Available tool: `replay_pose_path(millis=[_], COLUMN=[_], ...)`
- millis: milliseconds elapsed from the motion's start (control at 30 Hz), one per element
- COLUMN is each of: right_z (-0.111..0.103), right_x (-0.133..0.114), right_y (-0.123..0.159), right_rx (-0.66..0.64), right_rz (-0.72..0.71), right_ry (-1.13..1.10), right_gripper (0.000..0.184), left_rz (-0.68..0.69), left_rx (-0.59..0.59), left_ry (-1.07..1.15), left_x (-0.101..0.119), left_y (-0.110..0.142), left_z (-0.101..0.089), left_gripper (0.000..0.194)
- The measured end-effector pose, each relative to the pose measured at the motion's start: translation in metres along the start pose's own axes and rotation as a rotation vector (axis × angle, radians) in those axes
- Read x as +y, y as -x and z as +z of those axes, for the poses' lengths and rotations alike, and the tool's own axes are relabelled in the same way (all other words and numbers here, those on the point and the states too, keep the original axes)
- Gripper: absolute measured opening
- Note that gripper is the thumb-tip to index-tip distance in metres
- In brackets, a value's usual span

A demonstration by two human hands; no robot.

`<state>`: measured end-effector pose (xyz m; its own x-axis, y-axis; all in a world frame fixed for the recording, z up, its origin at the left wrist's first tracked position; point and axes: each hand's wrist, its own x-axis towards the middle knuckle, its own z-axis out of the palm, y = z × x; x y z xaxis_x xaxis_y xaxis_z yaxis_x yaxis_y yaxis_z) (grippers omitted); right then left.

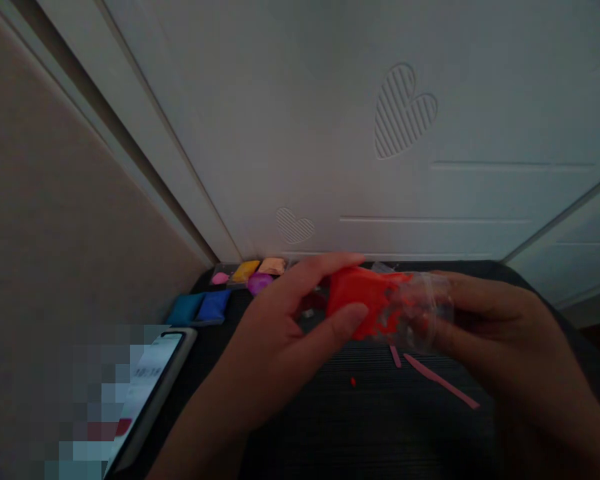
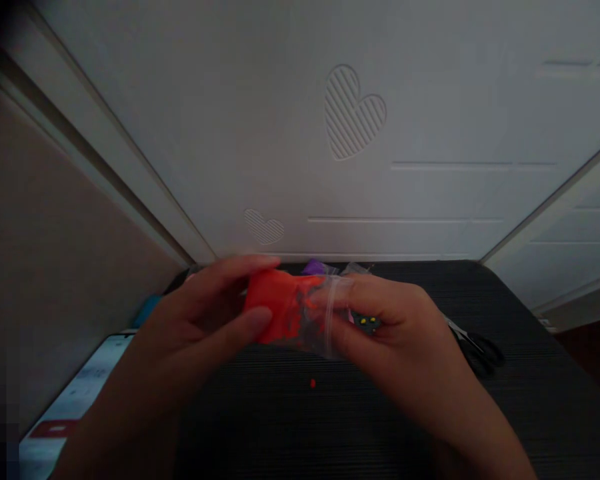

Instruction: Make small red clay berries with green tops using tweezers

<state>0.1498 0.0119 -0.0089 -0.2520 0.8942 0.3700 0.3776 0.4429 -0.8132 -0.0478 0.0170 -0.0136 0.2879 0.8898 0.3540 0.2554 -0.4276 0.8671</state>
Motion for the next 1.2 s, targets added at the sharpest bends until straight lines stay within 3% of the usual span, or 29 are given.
replay_pose_path(millis=[100,233,333,567,800,1200], right_z=[-0.0014,-0.003,-0.0041,-0.0046,-0.0044,0.0043], right_x=[0.0004,-0.0006,-0.0007,-0.0015,-0.0047,-0.0002], right_y=[-0.0002,-0.0009,-0.001,0.0013,0.0029,0.0005], right_rx=[-0.025,-0.124,-0.154,-0.1,-0.063,0.072], right_rz=[-0.022,-0.057,-0.056,-0.057,-0.095,-0.221], right_ry=[-0.016,0.017,0.082,0.185,0.208,0.382], right_gripper=[0.025,0.021,0.018,0.017,0.012,0.022], left_rz=[0.198,0.307,0.32,0.313,0.318,0.259], left_rx=[-0.001,-0.057,-0.08,-0.078,-0.121,-0.091], left_ry=[-0.364,-0.562,-0.579,-0.562,-0.46,-0.419], left_x=[0.002,0.0032,0.0031,0.0029,0.0028,0.0048], left_y=[0.002,0.0007,-0.0006,-0.0009,-0.002,-0.002], left_z=[-0.0026,-0.0022,-0.0006,0.0008,-0.0008,-0.0034], left_gripper=[0.062,0.05,0.042,0.045,0.035,0.032])
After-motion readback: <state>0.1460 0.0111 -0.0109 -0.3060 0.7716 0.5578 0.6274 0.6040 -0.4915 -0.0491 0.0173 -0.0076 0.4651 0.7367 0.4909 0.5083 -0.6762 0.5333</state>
